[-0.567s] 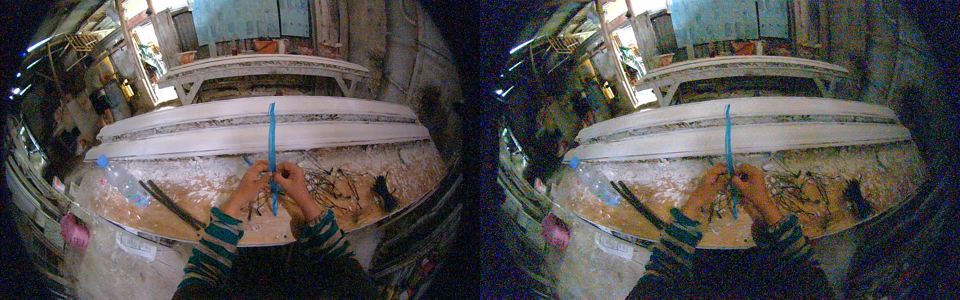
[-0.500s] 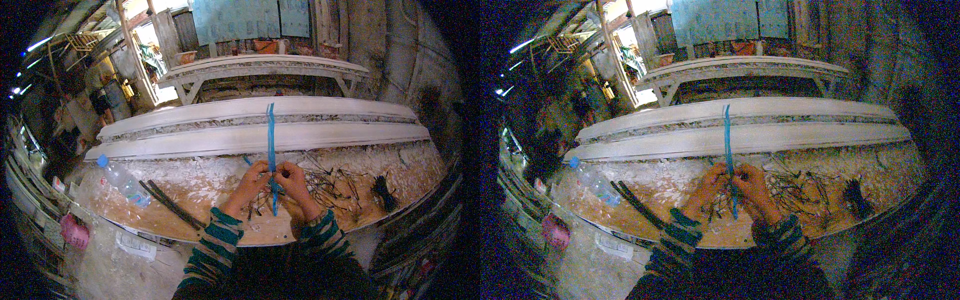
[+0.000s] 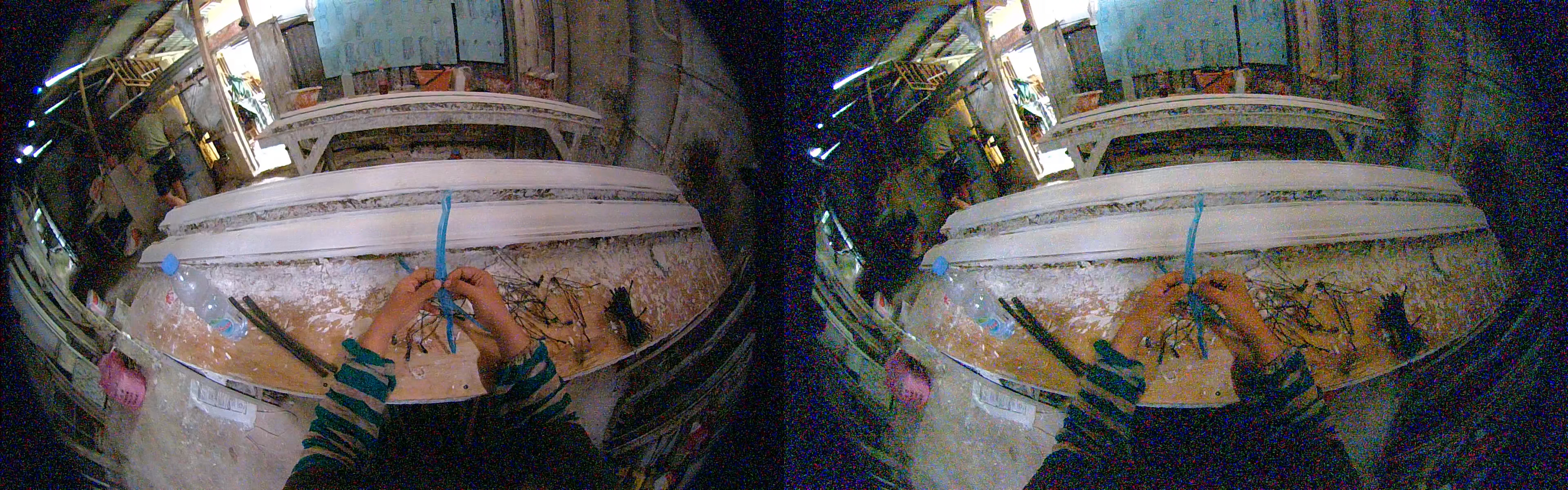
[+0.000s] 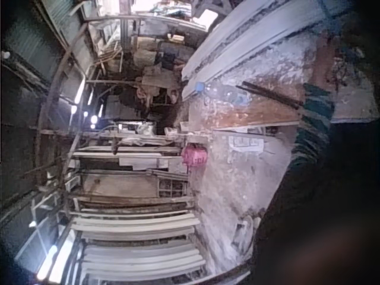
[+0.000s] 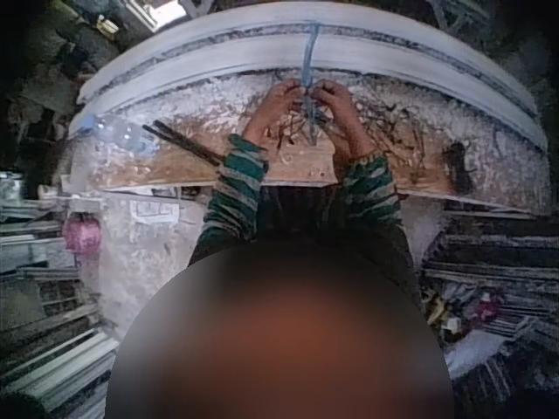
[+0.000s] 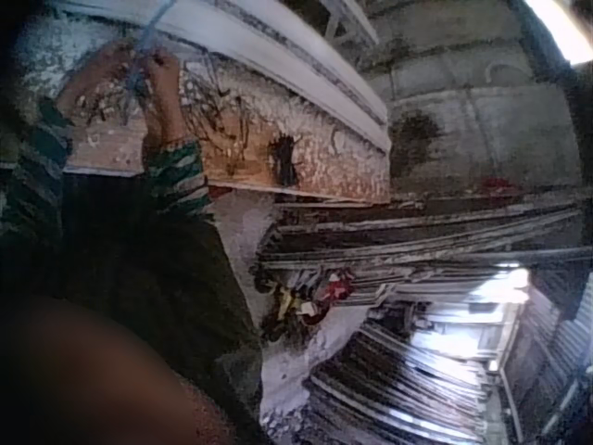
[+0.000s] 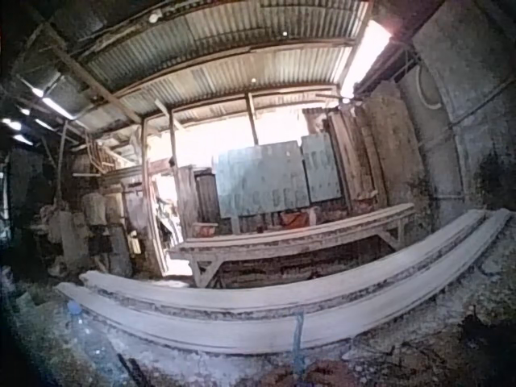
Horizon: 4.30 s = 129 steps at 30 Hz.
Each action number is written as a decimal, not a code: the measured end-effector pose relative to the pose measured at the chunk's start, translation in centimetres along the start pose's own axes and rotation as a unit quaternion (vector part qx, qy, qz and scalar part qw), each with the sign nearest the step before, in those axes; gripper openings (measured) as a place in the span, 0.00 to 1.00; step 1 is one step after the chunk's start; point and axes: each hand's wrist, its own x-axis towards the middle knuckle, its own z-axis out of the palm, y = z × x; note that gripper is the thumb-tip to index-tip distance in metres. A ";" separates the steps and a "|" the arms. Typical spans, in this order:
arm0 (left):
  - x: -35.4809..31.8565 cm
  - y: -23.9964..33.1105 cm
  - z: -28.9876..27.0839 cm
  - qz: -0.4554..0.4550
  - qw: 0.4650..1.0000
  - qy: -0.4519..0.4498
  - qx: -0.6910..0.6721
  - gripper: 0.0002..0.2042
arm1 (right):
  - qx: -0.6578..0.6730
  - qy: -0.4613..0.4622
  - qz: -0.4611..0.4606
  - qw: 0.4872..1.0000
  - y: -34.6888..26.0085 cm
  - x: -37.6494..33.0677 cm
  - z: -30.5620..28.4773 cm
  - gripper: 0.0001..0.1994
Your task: The person sits at a workbench and assembles small wire harnesses by hand. They repeatedly pick up short black wires with connectors, align them, and secure them with blue zip ties. A coworker wipes a long white frame in the background, but the camera wearer focuses on the wire assembly.
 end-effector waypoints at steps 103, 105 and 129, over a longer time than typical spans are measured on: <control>-0.4 0.5 0.1 0.107 0.984 0.069 0.127 0.13 | 0.041 -0.008 -0.109 0.993 -0.2 0.1 0.5 0.33; -0.4 0.6 0.1 0.094 0.982 0.073 0.150 0.13 | -0.007 -0.011 -0.149 0.989 0.0 0.3 0.3 0.33; 0.1 -0.2 -0.2 0.156 0.956 0.088 0.232 0.12 | -0.038 -0.031 -0.133 0.990 -0.2 0.3 0.2 0.33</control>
